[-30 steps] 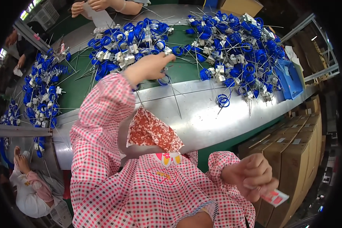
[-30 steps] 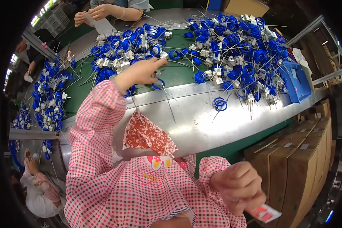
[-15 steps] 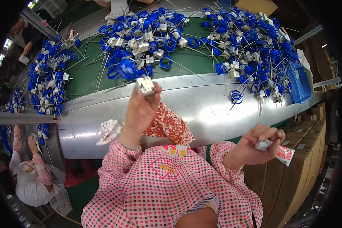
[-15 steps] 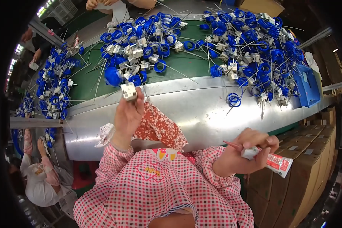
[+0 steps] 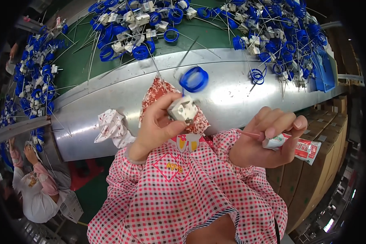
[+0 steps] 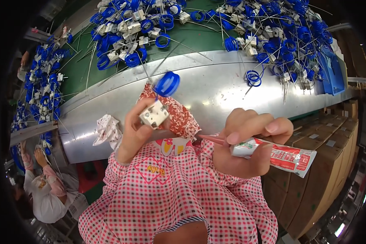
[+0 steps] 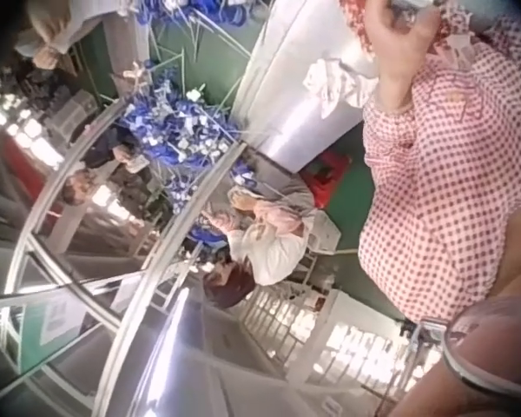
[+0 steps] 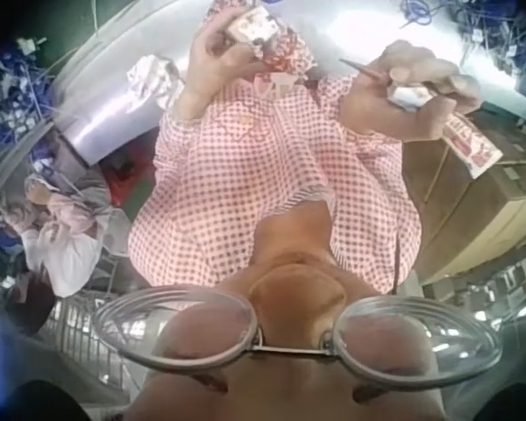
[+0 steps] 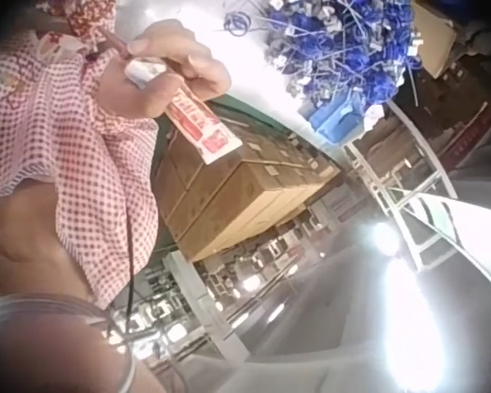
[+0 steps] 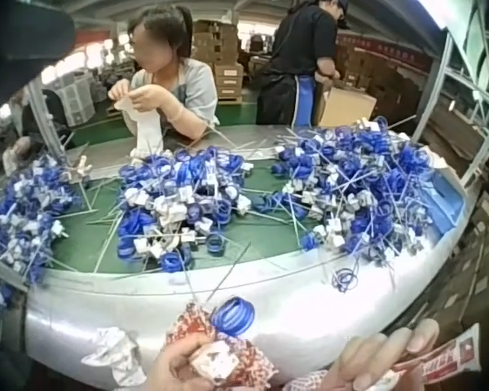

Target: Applying sealant and connecting blue coiled wires to small electronic components at an assembly line.

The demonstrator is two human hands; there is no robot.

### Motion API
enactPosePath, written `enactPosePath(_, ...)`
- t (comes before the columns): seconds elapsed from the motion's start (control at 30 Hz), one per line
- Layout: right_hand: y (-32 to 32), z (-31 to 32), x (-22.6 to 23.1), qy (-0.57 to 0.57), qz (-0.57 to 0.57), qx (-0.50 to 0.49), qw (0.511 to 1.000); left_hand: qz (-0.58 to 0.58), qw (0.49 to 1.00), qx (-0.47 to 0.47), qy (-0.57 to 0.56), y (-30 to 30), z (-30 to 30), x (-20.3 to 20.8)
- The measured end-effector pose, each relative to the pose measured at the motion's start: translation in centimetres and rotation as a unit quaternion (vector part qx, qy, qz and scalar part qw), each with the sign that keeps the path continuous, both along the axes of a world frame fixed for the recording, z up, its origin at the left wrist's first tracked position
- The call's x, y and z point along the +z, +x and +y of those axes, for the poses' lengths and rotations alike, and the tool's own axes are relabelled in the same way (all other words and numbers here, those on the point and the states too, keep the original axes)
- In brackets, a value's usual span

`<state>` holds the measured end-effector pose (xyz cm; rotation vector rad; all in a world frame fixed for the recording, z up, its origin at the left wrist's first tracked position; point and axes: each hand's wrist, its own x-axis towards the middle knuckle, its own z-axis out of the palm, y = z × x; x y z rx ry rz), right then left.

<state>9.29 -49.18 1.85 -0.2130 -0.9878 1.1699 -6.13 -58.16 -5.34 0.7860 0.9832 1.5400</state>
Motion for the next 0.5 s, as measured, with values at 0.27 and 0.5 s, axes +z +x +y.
enactPosePath(0.27,2.5,2.0,-0.6,-0.037,-0.004,-0.103,0.994,0.389,0.916,0.092,0.027,-7.9,-2.5,1.4)
enactPosePath(0.5,2.3,2.3,-0.3,-0.046,0.020,-0.063,0.997,-0.232,0.923,-0.076,0.297,-12.8,-2.3,0.2)
